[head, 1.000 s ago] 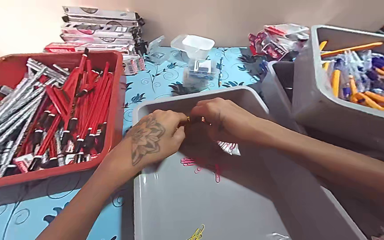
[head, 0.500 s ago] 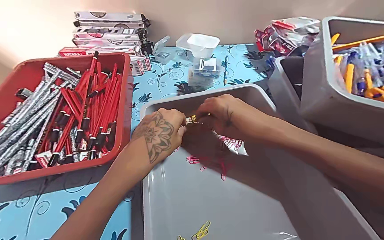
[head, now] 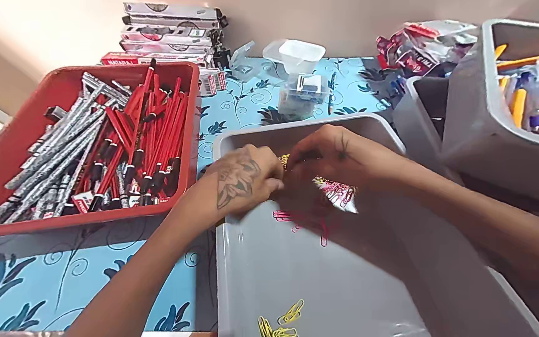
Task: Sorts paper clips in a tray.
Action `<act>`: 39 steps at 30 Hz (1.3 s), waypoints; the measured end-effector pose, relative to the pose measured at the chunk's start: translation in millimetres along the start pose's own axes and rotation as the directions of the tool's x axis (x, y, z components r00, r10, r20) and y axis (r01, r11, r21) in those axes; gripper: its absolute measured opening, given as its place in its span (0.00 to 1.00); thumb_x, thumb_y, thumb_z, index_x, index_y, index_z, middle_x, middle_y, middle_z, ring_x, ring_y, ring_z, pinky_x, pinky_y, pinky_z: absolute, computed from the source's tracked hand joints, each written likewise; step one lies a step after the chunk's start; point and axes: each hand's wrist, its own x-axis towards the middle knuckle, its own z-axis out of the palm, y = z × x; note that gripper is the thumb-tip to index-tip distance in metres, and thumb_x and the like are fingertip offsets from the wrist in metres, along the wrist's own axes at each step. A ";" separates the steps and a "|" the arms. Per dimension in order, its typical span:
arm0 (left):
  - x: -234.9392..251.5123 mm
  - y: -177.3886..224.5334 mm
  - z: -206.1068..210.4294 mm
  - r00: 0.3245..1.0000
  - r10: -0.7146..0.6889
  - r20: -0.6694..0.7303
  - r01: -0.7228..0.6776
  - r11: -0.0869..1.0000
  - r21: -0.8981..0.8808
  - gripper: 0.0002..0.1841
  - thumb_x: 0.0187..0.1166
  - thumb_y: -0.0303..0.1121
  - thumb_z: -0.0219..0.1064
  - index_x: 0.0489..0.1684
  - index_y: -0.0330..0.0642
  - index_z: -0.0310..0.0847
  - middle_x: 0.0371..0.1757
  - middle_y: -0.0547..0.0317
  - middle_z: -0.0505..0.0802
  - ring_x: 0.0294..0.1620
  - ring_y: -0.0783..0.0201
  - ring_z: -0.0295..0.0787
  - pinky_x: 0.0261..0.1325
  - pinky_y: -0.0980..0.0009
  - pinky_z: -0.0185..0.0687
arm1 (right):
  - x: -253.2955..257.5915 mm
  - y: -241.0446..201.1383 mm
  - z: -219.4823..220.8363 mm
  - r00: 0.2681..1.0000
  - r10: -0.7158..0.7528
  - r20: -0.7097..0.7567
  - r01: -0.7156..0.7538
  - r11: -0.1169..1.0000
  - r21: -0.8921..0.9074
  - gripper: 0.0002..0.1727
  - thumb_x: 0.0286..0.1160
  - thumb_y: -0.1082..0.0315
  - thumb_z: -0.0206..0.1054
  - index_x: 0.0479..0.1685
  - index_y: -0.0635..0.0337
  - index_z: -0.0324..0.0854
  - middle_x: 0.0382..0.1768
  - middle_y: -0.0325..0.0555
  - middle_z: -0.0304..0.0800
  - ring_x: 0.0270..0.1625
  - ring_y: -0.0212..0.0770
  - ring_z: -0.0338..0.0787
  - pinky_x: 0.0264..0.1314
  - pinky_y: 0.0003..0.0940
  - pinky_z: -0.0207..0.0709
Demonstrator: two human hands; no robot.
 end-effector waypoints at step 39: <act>-21.1 23.1 6.6 0.689 0.606 0.397 -0.252 0.714 -0.653 0.04 0.69 0.29 0.76 0.29 0.37 0.94 0.21 0.69 0.90 0.23 0.85 0.82 0.26 0.87 0.72 | 1.9 -20.5 -0.8 0.997 0.077 0.008 -0.077 0.971 0.228 0.09 0.87 0.74 0.58 0.54 0.60 0.84 0.39 0.34 0.93 0.38 0.22 0.93 0.45 0.19 0.89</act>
